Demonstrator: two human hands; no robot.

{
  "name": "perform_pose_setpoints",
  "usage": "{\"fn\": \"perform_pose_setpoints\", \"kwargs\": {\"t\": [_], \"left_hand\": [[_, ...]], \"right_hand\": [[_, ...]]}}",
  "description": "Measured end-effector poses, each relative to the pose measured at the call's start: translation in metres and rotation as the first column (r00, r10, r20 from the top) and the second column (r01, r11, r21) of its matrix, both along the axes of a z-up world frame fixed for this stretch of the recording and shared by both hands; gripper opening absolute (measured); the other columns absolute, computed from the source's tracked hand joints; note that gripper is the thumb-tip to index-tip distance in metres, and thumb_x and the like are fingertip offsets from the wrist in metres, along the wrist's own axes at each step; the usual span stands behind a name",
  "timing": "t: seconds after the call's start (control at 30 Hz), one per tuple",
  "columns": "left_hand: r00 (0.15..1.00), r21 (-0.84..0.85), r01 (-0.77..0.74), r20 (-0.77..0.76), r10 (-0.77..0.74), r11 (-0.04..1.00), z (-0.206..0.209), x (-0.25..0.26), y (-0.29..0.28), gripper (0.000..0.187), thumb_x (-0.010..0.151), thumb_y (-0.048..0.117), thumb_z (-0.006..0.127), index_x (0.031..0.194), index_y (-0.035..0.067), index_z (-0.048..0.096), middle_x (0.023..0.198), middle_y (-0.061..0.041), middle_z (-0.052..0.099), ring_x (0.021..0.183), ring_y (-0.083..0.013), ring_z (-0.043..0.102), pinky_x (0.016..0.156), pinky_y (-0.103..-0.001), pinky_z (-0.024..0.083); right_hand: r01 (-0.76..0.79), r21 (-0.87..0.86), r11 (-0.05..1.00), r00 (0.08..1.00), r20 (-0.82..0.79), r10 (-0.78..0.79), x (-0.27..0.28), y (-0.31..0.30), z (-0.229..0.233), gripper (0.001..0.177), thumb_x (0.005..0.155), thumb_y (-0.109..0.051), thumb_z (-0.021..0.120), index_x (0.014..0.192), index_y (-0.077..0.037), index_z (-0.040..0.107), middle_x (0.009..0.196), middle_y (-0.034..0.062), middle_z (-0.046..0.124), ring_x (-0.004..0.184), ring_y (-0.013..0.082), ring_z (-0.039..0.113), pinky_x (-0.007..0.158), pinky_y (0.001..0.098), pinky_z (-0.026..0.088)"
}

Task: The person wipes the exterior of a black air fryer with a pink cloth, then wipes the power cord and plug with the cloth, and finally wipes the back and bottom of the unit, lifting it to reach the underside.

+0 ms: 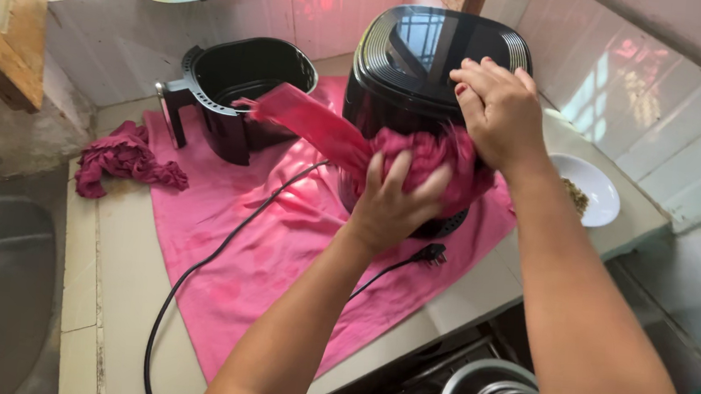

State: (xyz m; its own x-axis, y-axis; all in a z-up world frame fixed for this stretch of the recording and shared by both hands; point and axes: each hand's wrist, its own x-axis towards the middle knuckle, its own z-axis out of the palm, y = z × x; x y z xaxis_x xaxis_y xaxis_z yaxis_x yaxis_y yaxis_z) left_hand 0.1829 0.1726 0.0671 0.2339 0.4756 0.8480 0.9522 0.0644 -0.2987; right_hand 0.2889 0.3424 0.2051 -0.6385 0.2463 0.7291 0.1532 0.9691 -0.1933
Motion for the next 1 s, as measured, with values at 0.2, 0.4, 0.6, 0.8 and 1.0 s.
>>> {"fn": "perform_pose_setpoints", "kwargs": {"t": [0.2, 0.4, 0.6, 0.8, 1.0], "left_hand": [[0.990, -0.086, 0.011, -0.136, -0.023, 0.996, -0.068, -0.014, -0.022, 0.022, 0.093, 0.030, 0.062, 0.108, 0.022, 0.076, 0.144, 0.008, 0.051, 0.131, -0.0363, 0.043, 0.109, -0.062, 0.037], [0.993, 0.054, -0.078, -0.082, 0.083, 0.995, 0.002, -0.012, 0.001, 0.012, 0.099, 0.032, 0.063, 0.098, 0.022, 0.069, 0.146, -0.002, 0.054, 0.127, -0.0393, 0.047, 0.108, -0.062, 0.038], [0.982, 0.190, -0.141, -0.098, 0.162, 0.972, 0.006, -0.003, 0.026, 0.020, 0.101, 0.031, 0.059, 0.111, 0.020, 0.073, 0.147, 0.000, 0.047, 0.127, -0.0399, 0.044, 0.103, -0.066, 0.038], [0.998, -0.109, 0.030, -0.051, -0.036, 0.994, -0.075, -0.012, -0.027, 0.025, 0.089, 0.035, 0.061, 0.107, 0.024, 0.074, 0.143, 0.003, 0.047, 0.132, -0.0364, 0.039, 0.104, -0.067, 0.037], [0.991, 0.158, 0.010, 0.130, -0.031, 0.987, -0.011, -0.045, -0.012, 0.011, 0.091, 0.034, 0.073, 0.094, 0.024, 0.073, 0.139, -0.009, 0.046, 0.127, -0.0380, 0.041, 0.108, -0.060, 0.038]], "right_hand": [[-0.022, -0.051, 0.998, 0.999, -0.038, 0.020, 0.002, 0.011, -0.021, 0.027, 0.109, -0.028, 0.057, 0.121, -0.013, 0.076, 0.132, 0.0124, 0.071, 0.135, 0.0315, 0.059, 0.118, 0.0550, 0.030], [-0.089, -0.150, 0.985, 0.996, 0.002, 0.090, 0.002, 0.011, -0.004, 0.043, 0.114, -0.040, 0.044, 0.124, -0.011, 0.074, 0.136, 0.0141, 0.068, 0.139, 0.0326, 0.055, 0.118, 0.0549, 0.028], [-0.048, -0.332, 0.942, 0.990, 0.108, 0.089, 0.007, 0.011, 0.008, 0.071, 0.109, -0.060, 0.025, 0.124, -0.009, 0.072, 0.138, 0.0130, 0.066, 0.139, 0.0300, 0.054, 0.122, 0.0540, 0.018], [-0.030, -0.353, 0.935, 0.991, 0.109, 0.073, 0.006, -0.004, 0.012, 0.069, 0.109, -0.060, 0.028, 0.126, -0.009, 0.071, 0.141, 0.0127, 0.064, 0.147, 0.0281, 0.046, 0.123, 0.0546, 0.012], [0.018, -0.402, 0.915, 0.995, 0.097, 0.023, 0.004, -0.008, 0.013, 0.058, 0.109, -0.055, 0.036, 0.122, -0.011, 0.072, 0.140, 0.0103, 0.065, 0.147, 0.0262, 0.046, 0.125, 0.0527, 0.012]]}}
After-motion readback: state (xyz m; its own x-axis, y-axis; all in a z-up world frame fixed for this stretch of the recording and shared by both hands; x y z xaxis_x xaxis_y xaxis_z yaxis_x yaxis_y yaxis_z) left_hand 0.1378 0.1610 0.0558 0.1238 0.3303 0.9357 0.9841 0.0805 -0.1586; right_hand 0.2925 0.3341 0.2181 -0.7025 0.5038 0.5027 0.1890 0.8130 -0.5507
